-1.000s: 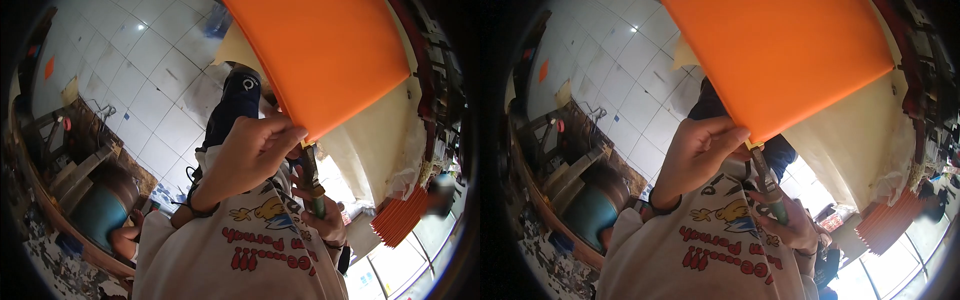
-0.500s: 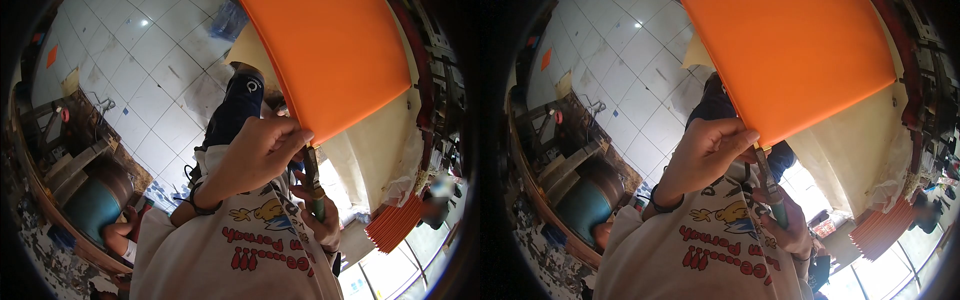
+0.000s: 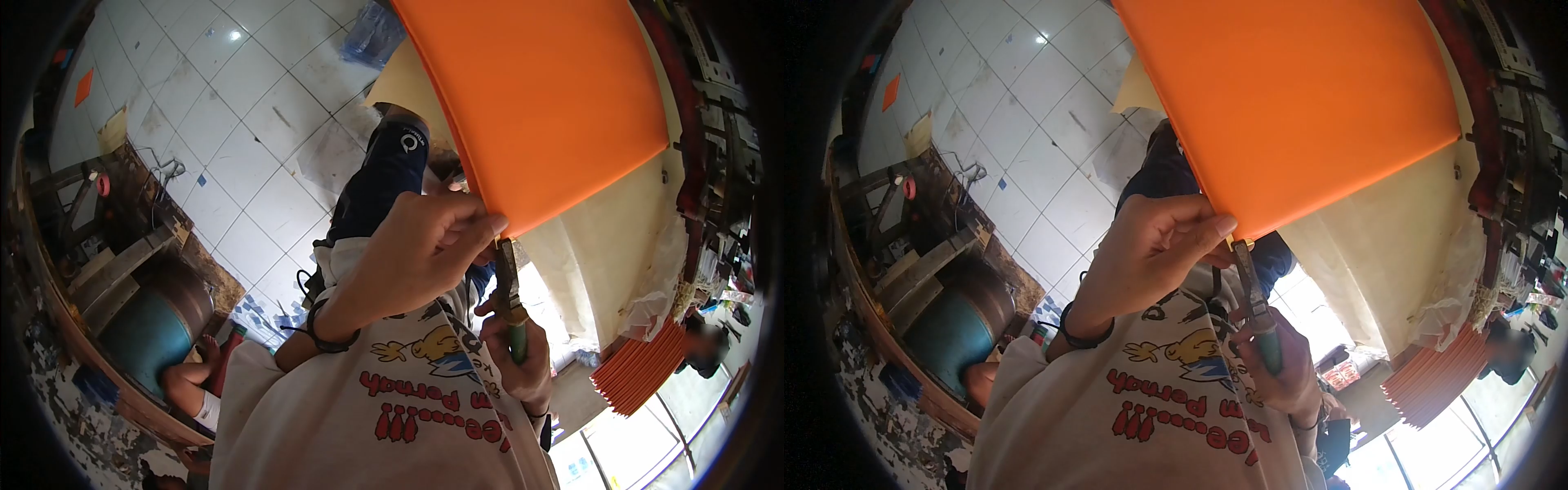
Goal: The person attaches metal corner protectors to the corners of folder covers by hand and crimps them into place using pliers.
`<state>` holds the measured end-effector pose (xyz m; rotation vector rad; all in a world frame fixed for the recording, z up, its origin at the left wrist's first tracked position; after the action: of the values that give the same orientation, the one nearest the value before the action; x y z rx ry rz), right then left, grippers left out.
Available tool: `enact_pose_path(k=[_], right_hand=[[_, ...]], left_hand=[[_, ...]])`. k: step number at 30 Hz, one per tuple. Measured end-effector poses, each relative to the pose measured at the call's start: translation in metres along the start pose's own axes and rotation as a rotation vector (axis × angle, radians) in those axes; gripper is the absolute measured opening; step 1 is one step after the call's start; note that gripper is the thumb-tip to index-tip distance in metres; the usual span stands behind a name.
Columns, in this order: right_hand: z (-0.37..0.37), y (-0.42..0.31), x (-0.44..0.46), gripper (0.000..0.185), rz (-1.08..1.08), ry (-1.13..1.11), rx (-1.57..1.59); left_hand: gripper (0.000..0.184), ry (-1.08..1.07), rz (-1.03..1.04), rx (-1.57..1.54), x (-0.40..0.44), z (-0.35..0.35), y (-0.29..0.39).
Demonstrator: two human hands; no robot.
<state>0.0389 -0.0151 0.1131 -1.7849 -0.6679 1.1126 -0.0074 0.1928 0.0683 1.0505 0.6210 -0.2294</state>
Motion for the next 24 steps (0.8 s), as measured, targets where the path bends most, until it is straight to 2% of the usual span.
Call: enact_pose_path(k=[3,6,9,12,13,17,20,24], right_hand=[[-0.002,-0.001,0.003,0.015,-0.142,-0.051,-0.092],[-0.004,0.003,-0.004,0.021,0.027,0.041,0.019],[0.001,0.000,-0.003,0.024,0.016,0.299,0.194],[-0.007,0.007,-0.002,0.021,0.120,0.054,0.000],[-0.007,0.005,0.001,0.023,0.094,-0.021,-0.070],[-0.009,-0.007,0.008,0.029,0.206,-0.169,-0.151],[-0.007,0.001,0.006,0.047,0.126,-0.169,-0.036],[-0.007,0.004,0.004,0.057,0.084,-0.196,0.061]], left_hand=[[0.031,-0.005,-0.004,-0.001,0.000,0.000,0.000],[0.030,-0.011,-0.005,0.003,-0.001,0.000,0.003],[0.030,-0.020,0.012,0.018,0.001,-0.001,0.003],[0.029,-0.020,0.031,0.013,0.001,0.000,0.003],[0.029,-0.014,0.036,0.002,0.001,0.000,0.002],[0.029,-0.001,0.067,0.015,0.001,0.000,0.005],[0.029,-0.021,0.084,-0.010,0.001,0.000,0.003],[0.029,-0.012,0.054,0.041,0.000,-0.001,0.005]])
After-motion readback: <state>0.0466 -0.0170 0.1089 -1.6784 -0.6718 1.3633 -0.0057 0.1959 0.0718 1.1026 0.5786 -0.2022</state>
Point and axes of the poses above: each hand's wrist, its own x-axis towards the middle knuckle, its own z-axis out of the palm, y = z × x, the point moved 4 cm from there along x, towards the middle knuckle, and after that the axes turned 14 degrees about -z, right-handed, at the moved point
